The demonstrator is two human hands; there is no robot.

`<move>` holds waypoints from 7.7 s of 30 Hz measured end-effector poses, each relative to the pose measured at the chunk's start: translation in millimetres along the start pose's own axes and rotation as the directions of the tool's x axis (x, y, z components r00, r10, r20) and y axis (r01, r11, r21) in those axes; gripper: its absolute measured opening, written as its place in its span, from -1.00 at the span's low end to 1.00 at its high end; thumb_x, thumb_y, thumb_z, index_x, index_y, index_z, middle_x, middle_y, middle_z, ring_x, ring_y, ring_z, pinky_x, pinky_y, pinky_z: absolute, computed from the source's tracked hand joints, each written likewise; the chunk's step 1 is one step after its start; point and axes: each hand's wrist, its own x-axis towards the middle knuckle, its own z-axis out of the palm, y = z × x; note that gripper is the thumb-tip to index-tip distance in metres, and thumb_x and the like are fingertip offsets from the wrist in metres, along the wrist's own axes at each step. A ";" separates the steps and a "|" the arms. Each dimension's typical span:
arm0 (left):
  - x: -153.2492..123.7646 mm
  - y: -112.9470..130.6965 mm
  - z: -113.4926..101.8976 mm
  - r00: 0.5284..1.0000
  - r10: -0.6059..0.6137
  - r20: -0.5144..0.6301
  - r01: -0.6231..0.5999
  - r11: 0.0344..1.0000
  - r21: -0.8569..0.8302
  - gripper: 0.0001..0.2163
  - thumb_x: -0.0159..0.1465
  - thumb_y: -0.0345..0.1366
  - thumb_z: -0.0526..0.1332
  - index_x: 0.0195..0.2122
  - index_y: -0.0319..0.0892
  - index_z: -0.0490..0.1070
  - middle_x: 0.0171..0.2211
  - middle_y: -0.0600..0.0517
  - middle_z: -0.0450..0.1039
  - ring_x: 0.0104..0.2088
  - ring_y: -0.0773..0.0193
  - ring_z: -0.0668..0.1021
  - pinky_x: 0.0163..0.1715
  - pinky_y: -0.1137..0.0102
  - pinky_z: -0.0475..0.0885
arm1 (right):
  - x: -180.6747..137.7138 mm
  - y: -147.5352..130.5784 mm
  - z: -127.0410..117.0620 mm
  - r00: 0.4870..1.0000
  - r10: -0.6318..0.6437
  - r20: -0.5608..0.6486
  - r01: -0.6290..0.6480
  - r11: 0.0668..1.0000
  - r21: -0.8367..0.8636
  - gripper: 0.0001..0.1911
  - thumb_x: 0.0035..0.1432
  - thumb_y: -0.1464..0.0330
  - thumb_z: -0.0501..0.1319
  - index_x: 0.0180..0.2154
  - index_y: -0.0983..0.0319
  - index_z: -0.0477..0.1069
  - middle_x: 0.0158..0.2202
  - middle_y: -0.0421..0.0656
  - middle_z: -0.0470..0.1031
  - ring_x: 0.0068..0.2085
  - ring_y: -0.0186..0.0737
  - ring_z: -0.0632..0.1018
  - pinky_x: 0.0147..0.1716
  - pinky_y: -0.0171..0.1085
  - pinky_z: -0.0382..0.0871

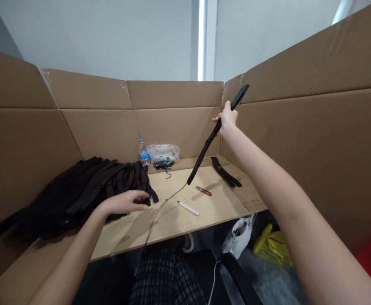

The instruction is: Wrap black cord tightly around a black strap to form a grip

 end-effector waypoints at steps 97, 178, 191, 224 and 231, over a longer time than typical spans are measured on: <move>21.4 103.6 46.9 0.852 0.042 -0.522 -0.520 0.190 -0.833 -0.69 -0.08 -0.15 0.48 -0.42 -0.27 0.55 -0.43 -0.07 0.61 -0.45 0.31 0.59 -0.41 0.49 0.45 | -136.1 45.4 36.5 0.551 0.036 0.834 0.301 0.923 -0.239 -0.32 0.23 -0.08 0.00 -0.68 0.26 0.38 -0.59 -0.12 0.43 -0.46 -0.31 0.44 -0.33 -0.33 0.29; 0.4 78.8 9.1 0.559 0.579 -0.593 -0.687 0.724 0.059 -0.85 0.25 -0.36 0.20 -0.48 -0.20 0.46 -0.58 0.06 0.54 -0.59 0.38 0.54 -0.58 0.53 0.42 | -150.5 49.5 19.7 0.542 0.288 0.789 0.218 0.859 -0.464 -0.50 0.23 0.02 0.10 -0.59 0.24 0.29 -0.65 -0.26 0.28 -0.59 -0.40 0.33 -0.55 -0.37 0.20; 18.5 69.4 14.0 0.651 0.222 -0.725 -0.666 0.624 -0.407 -0.85 0.08 -0.26 0.32 -0.52 -0.19 0.41 -0.63 0.10 0.47 -0.65 0.36 0.50 -0.59 0.47 0.43 | -159.3 44.5 20.2 0.452 0.391 0.802 0.083 0.876 -0.475 -0.54 0.32 0.14 0.05 -0.57 0.25 0.25 -0.66 -0.26 0.32 -0.61 -0.43 0.38 -0.60 -0.44 0.25; 27.8 77.8 43.5 0.747 0.013 -0.665 -0.539 0.597 -0.594 -0.61 -0.16 -0.13 0.49 -0.41 -0.21 0.42 -0.44 0.05 0.52 -0.41 0.28 0.57 -0.33 0.39 0.51 | -147.4 46.4 28.5 0.646 0.152 0.748 0.542 0.600 -0.589 -0.57 0.26 0.18 0.09 -0.60 0.23 0.18 -0.60 -0.20 0.29 -0.56 -0.37 0.28 -0.53 -0.34 0.12; 33.8 55.9 40.0 0.799 -0.034 -0.600 -0.506 0.501 -0.702 -0.55 -0.03 0.04 0.39 -0.30 -0.24 0.48 -0.36 -0.06 0.57 -0.40 0.26 0.61 -0.37 0.39 0.53 | -142.6 50.8 26.4 0.616 0.194 0.764 0.473 0.684 -0.555 -0.55 0.28 0.23 0.06 -0.64 0.24 0.18 -0.67 -0.23 0.24 -0.61 -0.40 0.29 -0.59 -0.36 0.11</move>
